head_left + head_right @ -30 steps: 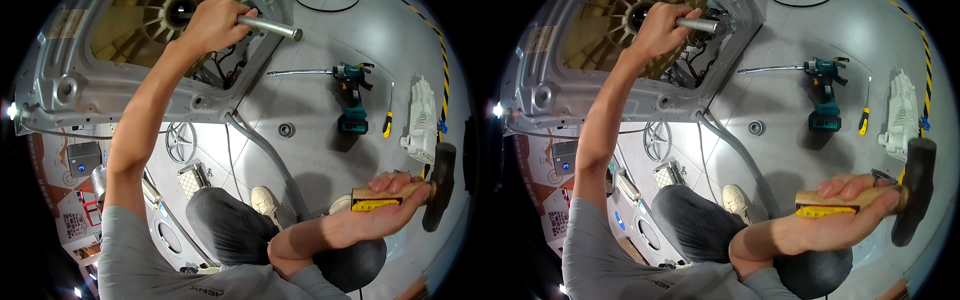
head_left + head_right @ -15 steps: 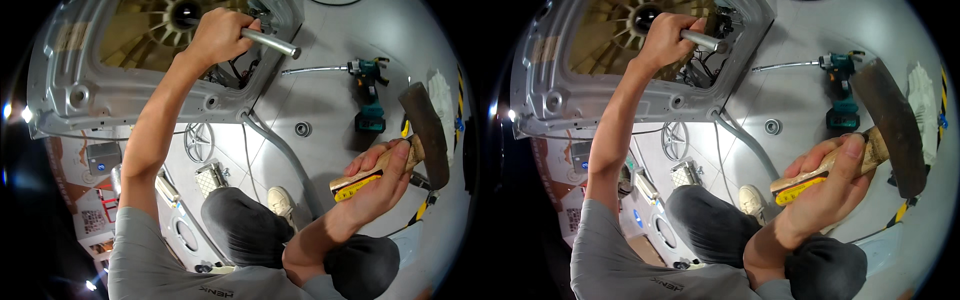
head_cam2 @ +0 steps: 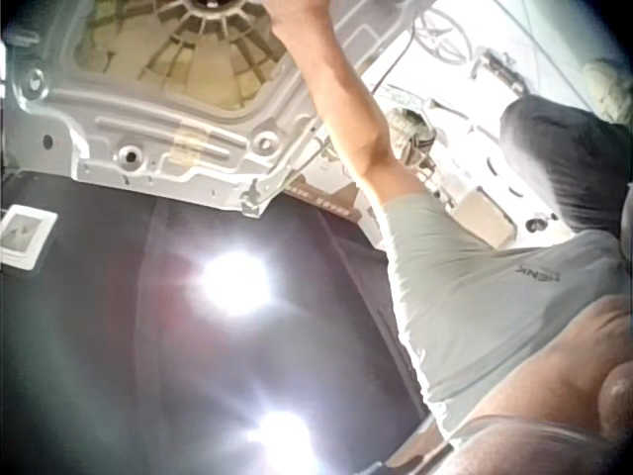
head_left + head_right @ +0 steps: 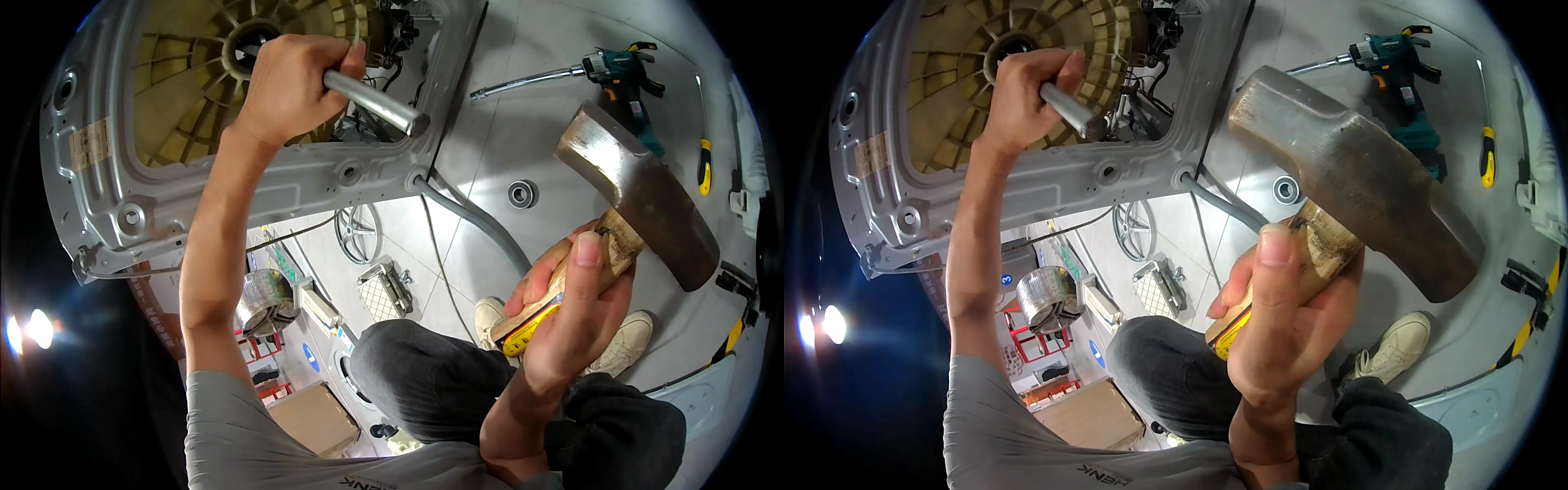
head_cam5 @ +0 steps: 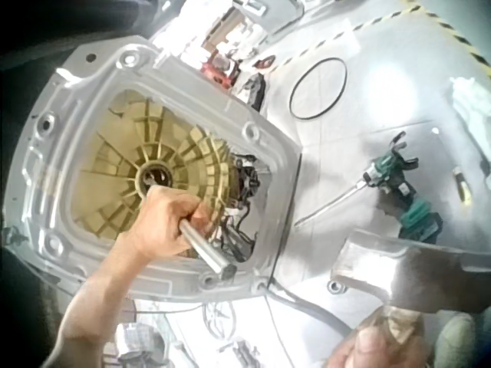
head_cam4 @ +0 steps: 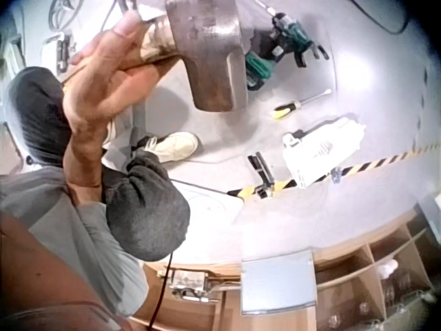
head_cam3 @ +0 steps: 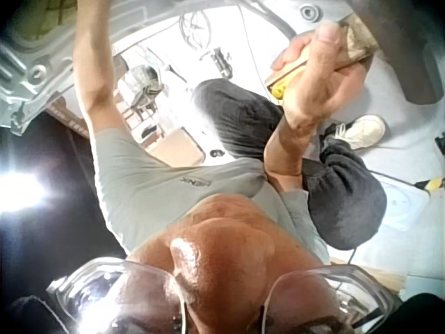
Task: The person uses a metal rod and a hammer to strike the center of a washing machine drum assembly, then picks up and shows a metal bearing to the camera.
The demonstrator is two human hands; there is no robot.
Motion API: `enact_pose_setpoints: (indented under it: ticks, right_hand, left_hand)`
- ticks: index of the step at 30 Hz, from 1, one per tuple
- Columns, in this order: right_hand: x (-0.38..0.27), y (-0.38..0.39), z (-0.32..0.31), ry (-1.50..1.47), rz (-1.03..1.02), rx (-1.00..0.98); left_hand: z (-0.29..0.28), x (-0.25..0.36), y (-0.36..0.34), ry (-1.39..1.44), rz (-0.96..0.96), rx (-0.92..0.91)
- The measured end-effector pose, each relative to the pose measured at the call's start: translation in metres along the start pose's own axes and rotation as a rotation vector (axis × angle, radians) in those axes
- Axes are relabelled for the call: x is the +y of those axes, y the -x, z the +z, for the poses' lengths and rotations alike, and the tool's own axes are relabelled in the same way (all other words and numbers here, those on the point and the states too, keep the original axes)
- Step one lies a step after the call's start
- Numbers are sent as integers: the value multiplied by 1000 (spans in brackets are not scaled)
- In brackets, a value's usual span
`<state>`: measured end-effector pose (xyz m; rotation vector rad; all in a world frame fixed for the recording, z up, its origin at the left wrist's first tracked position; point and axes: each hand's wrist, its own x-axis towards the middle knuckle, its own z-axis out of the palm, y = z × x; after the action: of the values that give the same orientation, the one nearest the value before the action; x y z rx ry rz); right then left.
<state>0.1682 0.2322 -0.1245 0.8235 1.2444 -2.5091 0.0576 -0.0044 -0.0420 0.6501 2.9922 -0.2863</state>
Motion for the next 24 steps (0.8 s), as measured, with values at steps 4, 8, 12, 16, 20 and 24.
enact_pose_setpoints:
  ticks: [4,8,12,16,20,24]
  right_hand:
    - [-2,0,2,9,15,27]
    - [-1,2,-1,39,-42,13]
    - [-7,-1,-20,26,-172,118]
    - [-17,3,-40,-32,-365,257]
    - [12,11,14,-34,-55,354]
    - [33,3,55,180,-213,-395]
  left_hand:
    - [1,-10,0,-13,46,7]
    - [2,-12,-2,-18,45,34]
    - [0,-18,-2,-21,-24,54]
    - [-7,-8,-7,-58,-40,3]
    - [-9,-14,-14,-110,1,18]
    - [-1,-69,12,-179,-186,-89]
